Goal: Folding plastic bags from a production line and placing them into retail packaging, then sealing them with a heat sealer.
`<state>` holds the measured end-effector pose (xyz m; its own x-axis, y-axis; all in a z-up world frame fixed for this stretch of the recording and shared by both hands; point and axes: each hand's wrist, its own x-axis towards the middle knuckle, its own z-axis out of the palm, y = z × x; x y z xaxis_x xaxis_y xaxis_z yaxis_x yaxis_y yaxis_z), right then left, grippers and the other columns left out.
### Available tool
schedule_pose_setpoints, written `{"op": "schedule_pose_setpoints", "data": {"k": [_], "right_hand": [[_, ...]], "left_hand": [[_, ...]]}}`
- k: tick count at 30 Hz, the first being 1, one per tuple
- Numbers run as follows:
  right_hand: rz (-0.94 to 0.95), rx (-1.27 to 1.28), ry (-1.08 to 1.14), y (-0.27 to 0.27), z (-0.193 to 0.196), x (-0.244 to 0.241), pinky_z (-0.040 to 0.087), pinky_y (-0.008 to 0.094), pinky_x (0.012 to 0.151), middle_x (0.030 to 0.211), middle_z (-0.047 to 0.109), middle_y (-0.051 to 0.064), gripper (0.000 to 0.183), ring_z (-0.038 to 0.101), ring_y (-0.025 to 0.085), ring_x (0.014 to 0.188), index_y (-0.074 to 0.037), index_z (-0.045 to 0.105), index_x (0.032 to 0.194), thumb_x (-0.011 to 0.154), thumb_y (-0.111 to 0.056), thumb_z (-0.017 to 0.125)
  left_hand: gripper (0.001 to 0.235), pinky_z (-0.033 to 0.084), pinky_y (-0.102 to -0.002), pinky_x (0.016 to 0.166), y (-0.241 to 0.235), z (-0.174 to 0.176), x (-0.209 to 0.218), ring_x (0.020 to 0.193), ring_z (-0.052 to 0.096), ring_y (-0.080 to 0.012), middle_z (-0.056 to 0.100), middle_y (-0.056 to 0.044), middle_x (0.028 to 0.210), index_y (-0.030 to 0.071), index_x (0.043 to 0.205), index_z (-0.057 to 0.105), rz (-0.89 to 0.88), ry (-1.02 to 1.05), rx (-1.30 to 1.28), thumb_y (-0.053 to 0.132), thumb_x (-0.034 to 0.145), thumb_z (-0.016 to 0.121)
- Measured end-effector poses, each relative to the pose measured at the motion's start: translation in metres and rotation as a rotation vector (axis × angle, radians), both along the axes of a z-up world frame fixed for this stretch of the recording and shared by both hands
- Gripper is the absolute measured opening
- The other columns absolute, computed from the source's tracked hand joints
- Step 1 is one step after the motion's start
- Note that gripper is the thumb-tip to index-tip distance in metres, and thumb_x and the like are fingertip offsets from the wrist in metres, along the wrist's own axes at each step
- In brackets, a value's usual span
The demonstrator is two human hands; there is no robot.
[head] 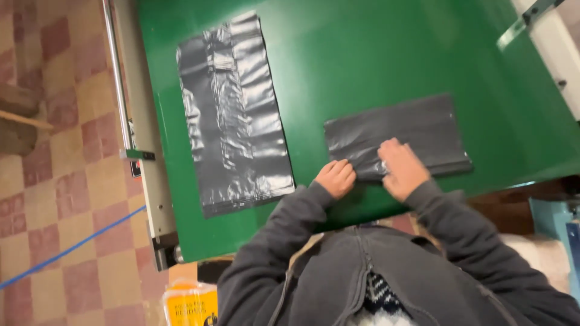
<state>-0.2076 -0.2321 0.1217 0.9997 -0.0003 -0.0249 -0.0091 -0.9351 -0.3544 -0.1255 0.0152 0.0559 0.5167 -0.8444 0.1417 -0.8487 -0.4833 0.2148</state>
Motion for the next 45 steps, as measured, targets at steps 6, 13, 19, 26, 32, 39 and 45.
{"op": "schedule_pose_setpoints", "data": {"k": [6,13,19,26,32,39,45], "right_hand": [[0.158,0.371,-0.231,0.033,-0.075,-0.069,0.04,0.049,0.114,0.137,0.061,0.022,0.053,0.053,0.037,0.134,0.0,0.058,0.133,0.081,-0.007,0.068],[-0.593,1.002,0.067,-0.074,-0.186,-0.085,0.049,0.041,0.076,0.095,0.068,0.011,0.026,0.059,0.024,0.08,0.002,0.067,0.12,0.105,-0.02,0.066],[-0.537,0.746,-0.123,-0.099,-0.165,-0.046,0.051,0.04,0.083,0.102,0.071,0.012,0.037,0.064,0.025,0.09,0.006,0.064,0.118,0.106,-0.029,0.067],[-0.573,-0.102,0.074,-0.111,-0.154,-0.021,0.052,0.058,0.082,0.1,0.069,0.033,0.058,0.066,0.053,0.092,0.006,0.065,0.109,0.106,-0.052,0.067],[-0.428,-0.545,-0.299,0.021,-0.003,-0.019,0.051,0.049,0.091,0.114,0.064,0.019,0.051,0.06,0.039,0.113,-0.005,0.062,0.114,0.09,-0.047,0.077],[-0.224,-0.165,-0.209,0.132,-0.042,0.033,0.05,0.051,0.094,0.119,0.061,0.02,0.044,0.058,0.041,0.115,-0.003,0.066,0.119,0.097,-0.039,0.08],[-0.172,0.668,0.021,0.209,-0.109,0.055,0.056,0.041,0.085,0.123,0.061,0.021,0.063,0.067,0.032,0.104,0.005,0.05,0.132,0.091,-0.035,0.078]], "left_hand": [[0.024,0.056,-0.041,0.091,-0.047,0.04,0.013,0.106,0.07,-0.027,0.075,-0.005,0.112,0.014,0.104,0.074,-0.29,0.364,0.216,0.033,0.094,0.063],[0.066,0.051,-0.032,0.087,-0.068,-0.116,0.096,0.103,0.07,-0.0243,0.076,-0.008,0.115,0.01,0.104,0.075,0.162,1.822,-0.262,0.064,0.1,0.039],[0.051,0.056,-0.05,0.08,-0.076,-0.052,0.055,0.089,0.07,-0.0413,0.074,-0.017,0.1,0.008,0.106,0.066,0.354,0.563,-0.34,0.056,0.097,0.053],[0.049,0.056,-0.054,0.082,-0.099,-0.056,0.048,0.09,0.072,-0.0427,0.076,-0.017,0.097,0.014,0.104,0.065,0.635,0.598,-0.144,0.059,0.101,0.048],[0.061,0.054,-0.054,0.093,0.082,0.056,0.029,0.121,0.064,-0.0332,0.069,-0.007,0.123,0.016,0.12,0.061,0.55,0.334,-0.061,0.069,0.091,0.055],[0.106,0.013,-0.081,0.107,0.232,0.031,0.009,0.151,0.012,-0.0474,0.027,-0.016,0.163,0.015,0.152,0.041,0.758,0.124,0.061,0.079,0.072,0.066],[0.106,0.021,-0.074,0.114,0.244,0.004,-0.032,0.156,0.015,-0.0474,0.025,-0.016,0.169,0.02,0.16,0.037,0.724,0.126,0.005,0.078,0.076,0.066]]}}
